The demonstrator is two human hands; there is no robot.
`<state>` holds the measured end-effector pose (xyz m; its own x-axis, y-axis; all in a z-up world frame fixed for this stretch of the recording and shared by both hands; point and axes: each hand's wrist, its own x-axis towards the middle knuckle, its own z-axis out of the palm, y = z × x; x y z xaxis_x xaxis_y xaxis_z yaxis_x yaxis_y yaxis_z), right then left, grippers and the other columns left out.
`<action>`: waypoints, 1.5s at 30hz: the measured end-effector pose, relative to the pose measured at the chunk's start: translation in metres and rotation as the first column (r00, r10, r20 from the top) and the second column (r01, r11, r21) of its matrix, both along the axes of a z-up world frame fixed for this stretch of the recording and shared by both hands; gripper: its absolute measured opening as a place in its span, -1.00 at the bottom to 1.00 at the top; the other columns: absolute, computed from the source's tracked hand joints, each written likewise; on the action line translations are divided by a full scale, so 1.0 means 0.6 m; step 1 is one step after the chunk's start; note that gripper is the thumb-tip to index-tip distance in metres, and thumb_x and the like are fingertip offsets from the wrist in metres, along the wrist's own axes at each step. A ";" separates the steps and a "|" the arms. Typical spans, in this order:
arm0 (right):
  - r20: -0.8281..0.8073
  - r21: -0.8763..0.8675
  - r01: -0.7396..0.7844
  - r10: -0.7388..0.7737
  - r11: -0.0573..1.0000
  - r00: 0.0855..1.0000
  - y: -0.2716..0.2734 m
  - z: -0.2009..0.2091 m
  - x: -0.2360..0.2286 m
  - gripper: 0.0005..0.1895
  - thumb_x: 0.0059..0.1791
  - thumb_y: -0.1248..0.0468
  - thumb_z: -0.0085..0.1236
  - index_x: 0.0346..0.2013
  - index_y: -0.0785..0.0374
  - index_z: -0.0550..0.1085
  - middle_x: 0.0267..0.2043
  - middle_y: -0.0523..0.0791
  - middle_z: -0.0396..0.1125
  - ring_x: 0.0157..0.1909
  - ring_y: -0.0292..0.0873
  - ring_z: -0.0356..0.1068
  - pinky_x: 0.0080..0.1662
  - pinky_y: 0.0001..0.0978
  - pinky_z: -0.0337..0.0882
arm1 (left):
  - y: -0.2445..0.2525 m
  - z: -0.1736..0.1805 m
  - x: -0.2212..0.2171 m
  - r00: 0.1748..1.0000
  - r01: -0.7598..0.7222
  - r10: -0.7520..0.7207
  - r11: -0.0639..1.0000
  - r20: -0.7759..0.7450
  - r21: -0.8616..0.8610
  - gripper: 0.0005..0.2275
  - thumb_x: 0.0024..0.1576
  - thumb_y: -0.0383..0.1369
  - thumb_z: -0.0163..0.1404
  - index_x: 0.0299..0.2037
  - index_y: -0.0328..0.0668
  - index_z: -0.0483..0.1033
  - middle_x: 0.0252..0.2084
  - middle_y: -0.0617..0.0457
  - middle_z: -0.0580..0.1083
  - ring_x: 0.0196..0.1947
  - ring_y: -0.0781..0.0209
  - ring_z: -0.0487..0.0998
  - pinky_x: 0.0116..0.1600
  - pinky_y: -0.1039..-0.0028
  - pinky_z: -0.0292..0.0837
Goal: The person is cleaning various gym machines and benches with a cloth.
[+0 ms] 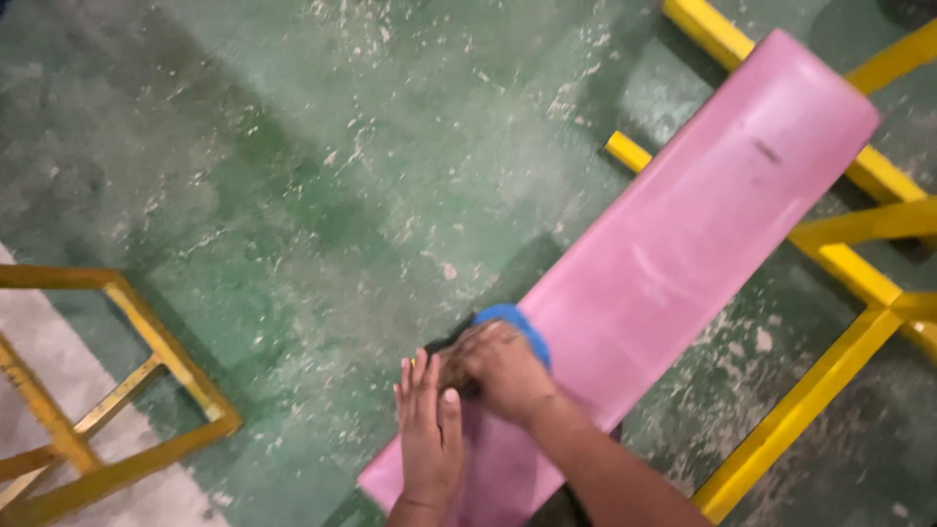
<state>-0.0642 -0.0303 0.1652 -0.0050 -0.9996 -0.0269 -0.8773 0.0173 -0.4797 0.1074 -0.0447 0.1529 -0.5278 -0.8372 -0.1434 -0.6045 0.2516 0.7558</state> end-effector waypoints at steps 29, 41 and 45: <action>-0.200 0.080 0.817 -0.793 0.572 0.575 0.003 -0.066 -0.858 -0.29 0.20 -0.16 -0.25 0.53 0.16 0.05 0.59 0.05 -0.18 0.55 0.13 -0.40 0.42 0.08 -0.35 | 0.058 -0.130 -0.473 0.901 0.288 -0.127 0.889 0.414 -0.355 -0.32 0.25 0.01 -0.39 0.50 -0.32 0.01 0.57 -0.16 0.03 0.59 -0.11 -0.09 0.58 0.12 -0.31; -0.179 -0.132 0.726 -0.737 0.675 0.652 0.089 -0.119 -0.750 -0.41 0.20 0.06 -0.05 0.47 0.28 0.22 0.56 0.11 -0.03 0.54 0.32 -0.19 0.41 0.28 -0.22 | 0.053 -0.153 -0.468 0.835 0.366 -0.148 0.868 0.529 -0.335 -0.29 0.25 0.01 -0.46 0.53 -0.32 -0.16 0.61 -0.15 -0.15 0.61 -0.05 -0.25 0.59 0.16 -0.44; -0.190 -0.093 0.710 -0.713 0.698 0.675 0.113 -0.121 -0.650 -0.40 0.18 -0.03 -0.10 0.50 0.05 0.23 0.59 0.01 -0.07 0.58 0.25 -0.22 0.44 0.20 -0.25 | 0.049 -0.156 -0.468 0.820 0.379 -0.140 0.860 0.555 -0.342 -0.32 0.29 0.01 -0.54 0.54 -0.29 -0.19 0.62 -0.14 -0.18 0.62 -0.03 -0.30 0.59 0.19 -0.49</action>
